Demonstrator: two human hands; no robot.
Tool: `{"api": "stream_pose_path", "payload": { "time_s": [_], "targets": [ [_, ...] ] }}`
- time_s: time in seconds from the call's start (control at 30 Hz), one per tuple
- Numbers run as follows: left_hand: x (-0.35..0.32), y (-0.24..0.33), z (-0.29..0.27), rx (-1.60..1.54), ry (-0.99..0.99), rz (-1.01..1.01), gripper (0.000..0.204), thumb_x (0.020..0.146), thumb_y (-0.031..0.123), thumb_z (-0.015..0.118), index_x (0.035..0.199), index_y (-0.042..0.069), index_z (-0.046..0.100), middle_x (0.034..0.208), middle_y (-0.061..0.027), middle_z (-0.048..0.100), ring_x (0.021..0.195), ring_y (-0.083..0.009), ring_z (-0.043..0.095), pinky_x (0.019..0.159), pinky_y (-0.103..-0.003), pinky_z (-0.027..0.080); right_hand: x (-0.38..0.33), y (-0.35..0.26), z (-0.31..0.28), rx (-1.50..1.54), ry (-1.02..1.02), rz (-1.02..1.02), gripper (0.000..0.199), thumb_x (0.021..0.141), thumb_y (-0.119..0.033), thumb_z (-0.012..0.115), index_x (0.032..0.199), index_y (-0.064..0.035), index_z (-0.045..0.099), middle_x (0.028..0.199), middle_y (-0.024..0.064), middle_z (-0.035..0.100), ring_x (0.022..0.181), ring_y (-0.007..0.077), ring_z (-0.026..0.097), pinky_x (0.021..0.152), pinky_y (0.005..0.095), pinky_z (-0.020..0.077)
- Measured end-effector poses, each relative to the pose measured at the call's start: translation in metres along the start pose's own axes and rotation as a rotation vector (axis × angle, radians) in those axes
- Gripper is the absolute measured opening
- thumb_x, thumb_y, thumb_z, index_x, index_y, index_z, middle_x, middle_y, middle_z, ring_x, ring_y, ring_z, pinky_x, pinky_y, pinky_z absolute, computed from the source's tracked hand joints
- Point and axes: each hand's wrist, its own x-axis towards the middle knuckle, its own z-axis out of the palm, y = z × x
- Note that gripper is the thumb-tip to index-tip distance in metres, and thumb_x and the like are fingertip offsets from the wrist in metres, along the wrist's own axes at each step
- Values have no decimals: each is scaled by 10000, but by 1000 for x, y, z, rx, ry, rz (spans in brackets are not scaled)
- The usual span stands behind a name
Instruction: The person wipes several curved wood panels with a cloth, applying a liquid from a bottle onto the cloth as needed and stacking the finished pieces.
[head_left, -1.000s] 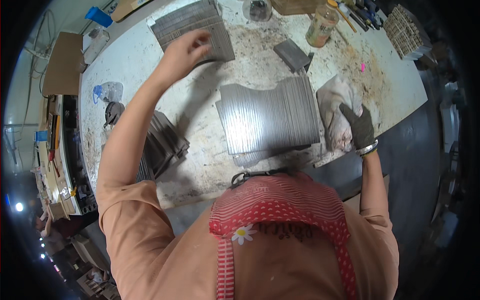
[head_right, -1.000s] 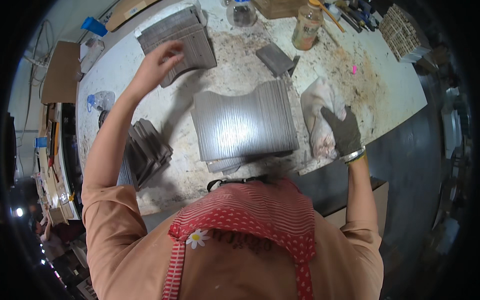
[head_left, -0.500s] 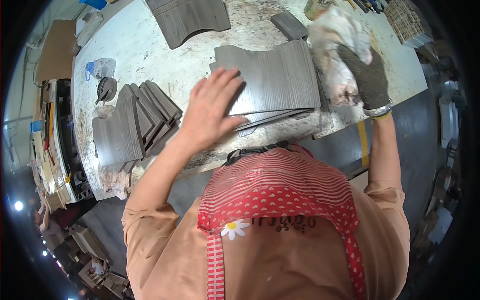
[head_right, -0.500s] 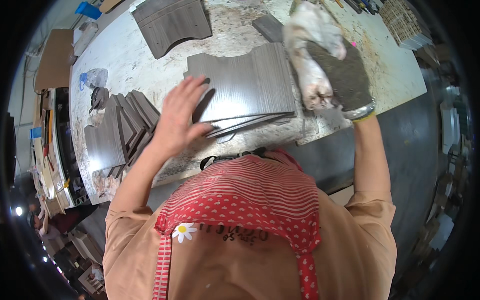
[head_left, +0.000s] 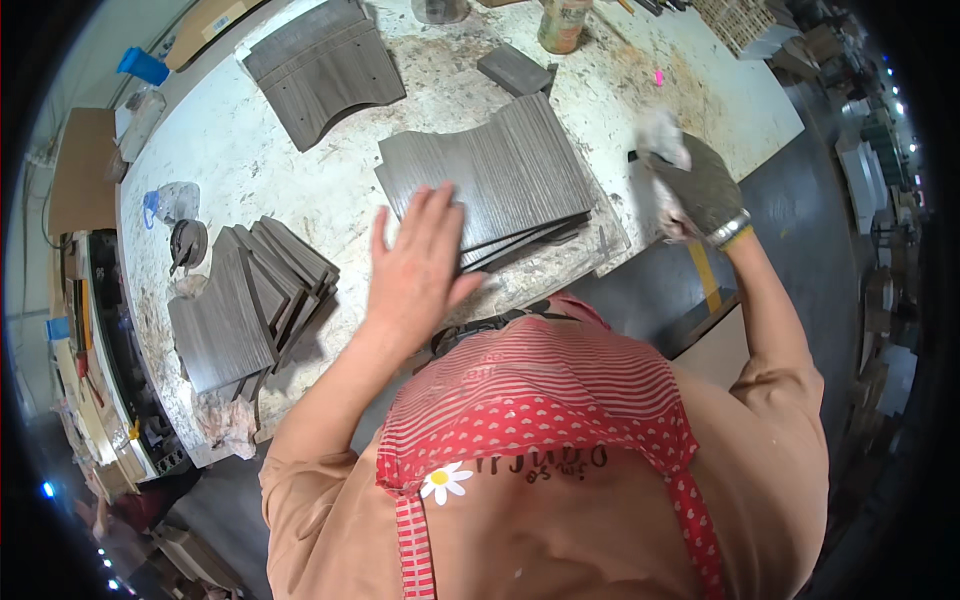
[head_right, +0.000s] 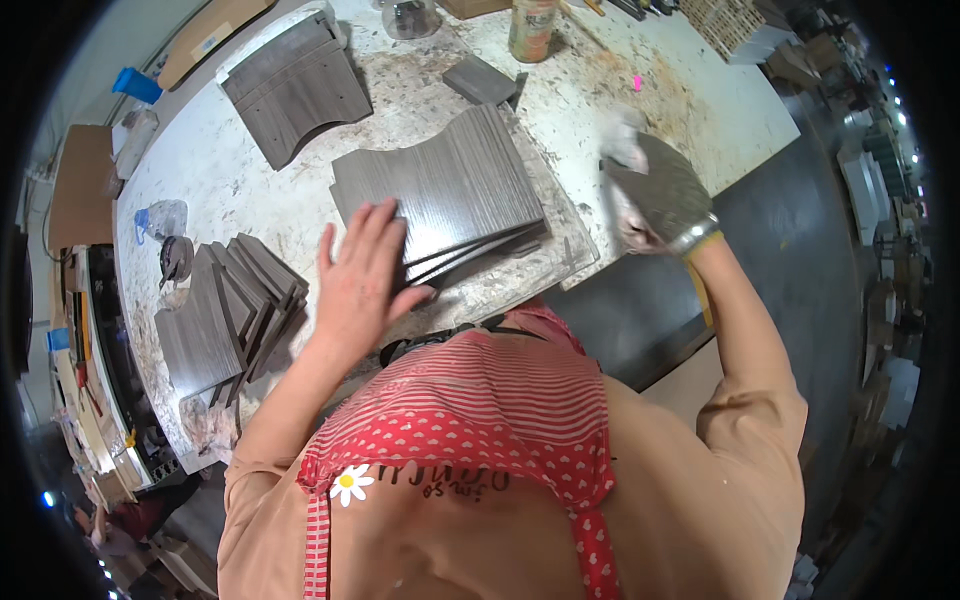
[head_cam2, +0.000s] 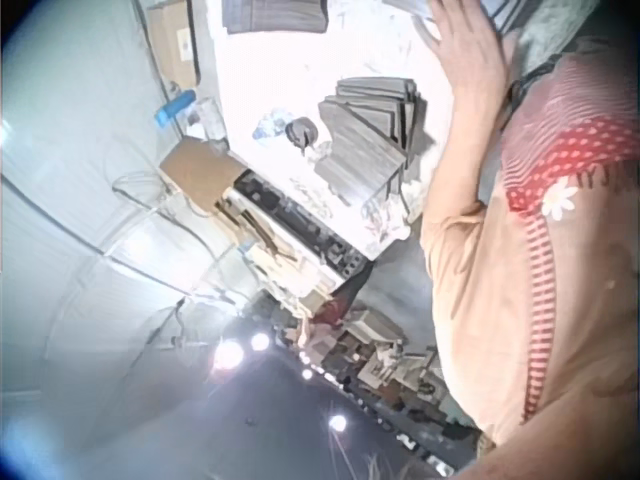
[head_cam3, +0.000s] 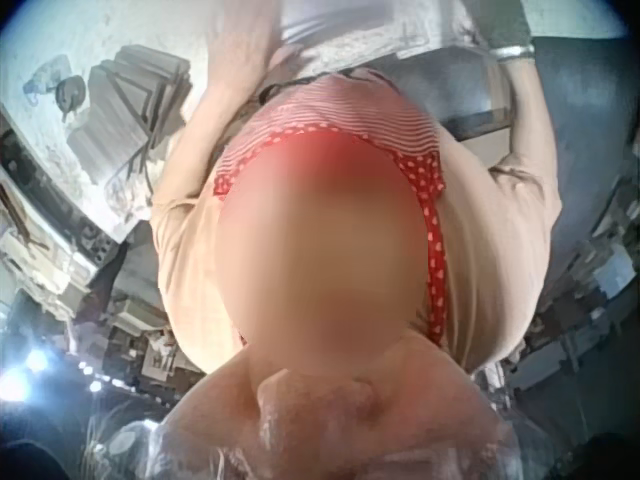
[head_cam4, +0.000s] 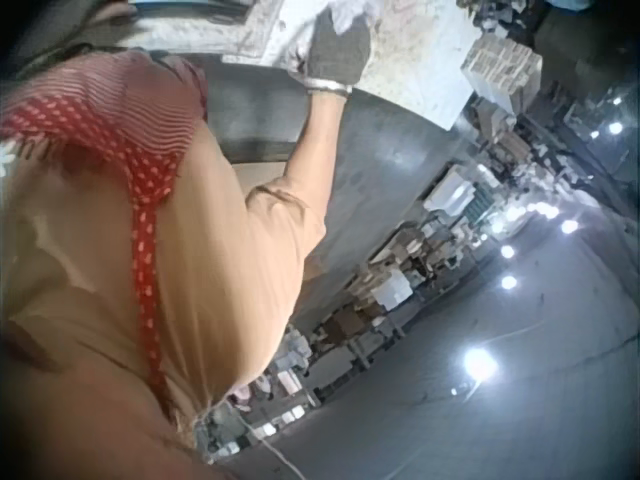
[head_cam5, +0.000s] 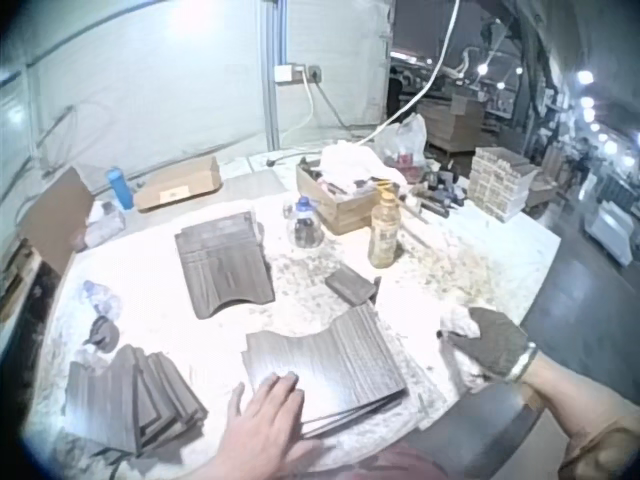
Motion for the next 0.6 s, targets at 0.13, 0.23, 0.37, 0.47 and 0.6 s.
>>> {"api": "stream_pose_path", "payload": {
  "time_s": [0.13, 0.23, 0.37, 0.47, 0.6],
  "targets": [
    [25, 34, 3, -29, 69, 78, 804, 698, 440, 720, 1335, 51, 421, 1457, -155, 333, 1348, -313, 326, 1073, -518, 258, -11, 15, 6, 357, 151, -75, 364, 844, -311, 644, 1023, 6, 624, 892, 177, 659, 820, 304, 615, 773, 377, 463],
    [33, 34, 23, 29, 98, 101, 659, 772, 310, 668, 1336, 70, 426, 1455, -158, 339, 1329, -305, 357, 1038, -474, 337, -14, 4, 8, 302, 199, -127, 346, 823, -227, 683, 1057, 20, 619, 929, 169, 669, 856, 271, 631, 795, 358, 460],
    [25, 36, 26, 116, 241, 161, 446, 808, 158, 556, 1245, 74, 514, 1361, -141, 463, 1225, -273, 482, 954, -416, 417, -14, 13, 13, 393, 135, -115, 360, 831, -153, 678, 1127, 36, 599, 1020, 123, 677, 919, 184, 626, 842, 314, 461],
    [20, 40, 12, 75, 293, 213, 373, 801, 128, 537, 1168, 76, 570, 1290, -123, 532, 1154, -255, 541, 899, -379, 448, -8, 25, 17, 553, 140, -90, 355, 834, -167, 681, 1112, 41, 610, 1012, 118, 670, 893, 156, 610, 825, 303, 465],
    [45, 21, -50, 75, 532, 310, 331, 789, 129, 591, 1118, 100, 609, 1015, -65, 656, 870, -215, 650, 687, -297, 495, -2, 18, 1, 407, 171, -110, 367, 861, -247, 639, 1102, 29, 626, 1030, 116, 674, 921, 189, 633, 858, 317, 467]
  ]
}}
